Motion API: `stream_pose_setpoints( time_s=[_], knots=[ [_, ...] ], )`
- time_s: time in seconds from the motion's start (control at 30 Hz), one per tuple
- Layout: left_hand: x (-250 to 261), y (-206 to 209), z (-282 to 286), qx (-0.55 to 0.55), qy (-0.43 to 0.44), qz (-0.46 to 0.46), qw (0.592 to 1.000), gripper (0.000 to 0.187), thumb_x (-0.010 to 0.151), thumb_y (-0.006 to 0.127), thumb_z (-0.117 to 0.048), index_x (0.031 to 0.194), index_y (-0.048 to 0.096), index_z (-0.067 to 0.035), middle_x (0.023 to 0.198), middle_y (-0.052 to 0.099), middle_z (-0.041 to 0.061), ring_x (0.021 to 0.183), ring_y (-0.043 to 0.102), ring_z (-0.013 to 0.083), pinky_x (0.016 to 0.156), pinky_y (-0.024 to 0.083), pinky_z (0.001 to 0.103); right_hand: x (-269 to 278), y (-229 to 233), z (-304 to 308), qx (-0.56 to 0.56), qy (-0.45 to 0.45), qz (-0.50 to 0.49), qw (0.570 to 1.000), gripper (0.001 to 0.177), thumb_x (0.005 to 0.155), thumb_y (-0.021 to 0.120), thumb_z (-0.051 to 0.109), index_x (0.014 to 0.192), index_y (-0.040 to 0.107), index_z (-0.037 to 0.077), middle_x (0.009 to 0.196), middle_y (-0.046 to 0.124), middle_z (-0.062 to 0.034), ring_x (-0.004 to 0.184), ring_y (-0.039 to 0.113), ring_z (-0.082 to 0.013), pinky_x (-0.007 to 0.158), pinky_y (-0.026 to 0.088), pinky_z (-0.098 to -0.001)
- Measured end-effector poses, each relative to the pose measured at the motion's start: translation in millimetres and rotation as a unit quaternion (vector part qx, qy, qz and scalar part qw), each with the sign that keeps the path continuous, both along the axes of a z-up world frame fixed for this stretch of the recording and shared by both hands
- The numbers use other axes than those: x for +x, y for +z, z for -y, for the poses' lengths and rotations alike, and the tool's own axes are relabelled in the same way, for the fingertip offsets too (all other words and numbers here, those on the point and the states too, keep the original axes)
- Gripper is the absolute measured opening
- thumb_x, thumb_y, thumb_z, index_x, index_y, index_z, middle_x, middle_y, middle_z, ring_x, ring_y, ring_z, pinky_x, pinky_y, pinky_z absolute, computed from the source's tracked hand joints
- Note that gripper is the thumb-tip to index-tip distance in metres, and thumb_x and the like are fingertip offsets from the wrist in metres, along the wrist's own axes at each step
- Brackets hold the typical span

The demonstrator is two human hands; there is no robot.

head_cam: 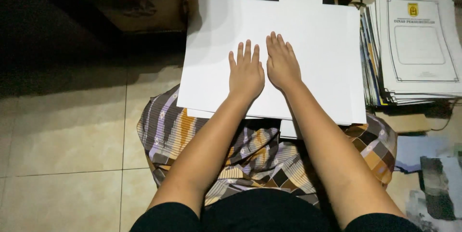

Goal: The person sits on the floor and repeatedly folds printed paper sheets in half by hand. They smooth each folded sheet with both hands and place it on a growing stack. The process continues with multiple sheets from a nearby pile.

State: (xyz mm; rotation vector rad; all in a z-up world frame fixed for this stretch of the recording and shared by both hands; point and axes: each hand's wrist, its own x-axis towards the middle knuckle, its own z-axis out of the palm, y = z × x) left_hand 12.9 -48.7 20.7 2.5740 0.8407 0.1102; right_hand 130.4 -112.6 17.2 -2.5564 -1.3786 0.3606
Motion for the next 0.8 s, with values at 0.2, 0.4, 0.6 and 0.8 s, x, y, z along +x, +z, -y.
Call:
stream_pose_setpoints(
  time_s=[0.2,0.4,0.6,0.8],
  knots=[
    [1,-2,-1,0.004,-0.032,-0.034,0.999,0.054,0.108,0.025,-0.023,0.16,0.029,-0.007,0.168,0.02,0.022,0.157,0.01,0.0357,0.124,0.002,0.059,-1,1,-1,-0.006,0.007,-0.001,1.0,0.057,0.107,0.029,0.019,0.162,0.028,0.005,0.17,0.022,-0.013,0.157,0.016,-0.0252,0.128,0.005,-0.0443],
    [12,-55,-1,0.081,-0.037,0.079,0.993,0.058,0.101,0.04,-0.024,0.152,0.036,0.003,0.163,0.028,0.023,0.154,0.016,0.0383,0.123,0.01,0.06,51,-35,-59,0.071,0.001,0.095,0.993,0.054,0.106,0.037,0.016,0.156,0.033,-0.002,0.165,0.03,-0.016,0.153,0.019,-0.0272,0.123,0.012,-0.0476],
    [14,-52,-1,0.071,-0.01,0.09,0.993,0.059,0.099,0.043,-0.023,0.152,0.037,0.002,0.163,0.029,0.022,0.155,0.017,0.0354,0.124,0.01,0.058,83,-47,-88,0.112,0.007,0.106,0.988,0.053,0.105,0.04,0.014,0.155,0.038,-0.002,0.163,0.033,-0.0166,0.152,0.022,-0.0268,0.122,0.014,-0.0446],
    [13,-46,-2,0.075,0.005,0.074,0.994,0.06,0.101,0.043,-0.026,0.153,0.036,0.002,0.164,0.027,0.023,0.154,0.016,0.0372,0.123,0.01,0.06,117,-43,-52,0.127,-0.125,0.102,0.979,0.065,0.106,0.055,0.005,0.161,0.02,0.007,0.167,0.027,-0.0174,0.154,0.02,-0.0285,0.126,0.011,-0.0413]
  ],
)
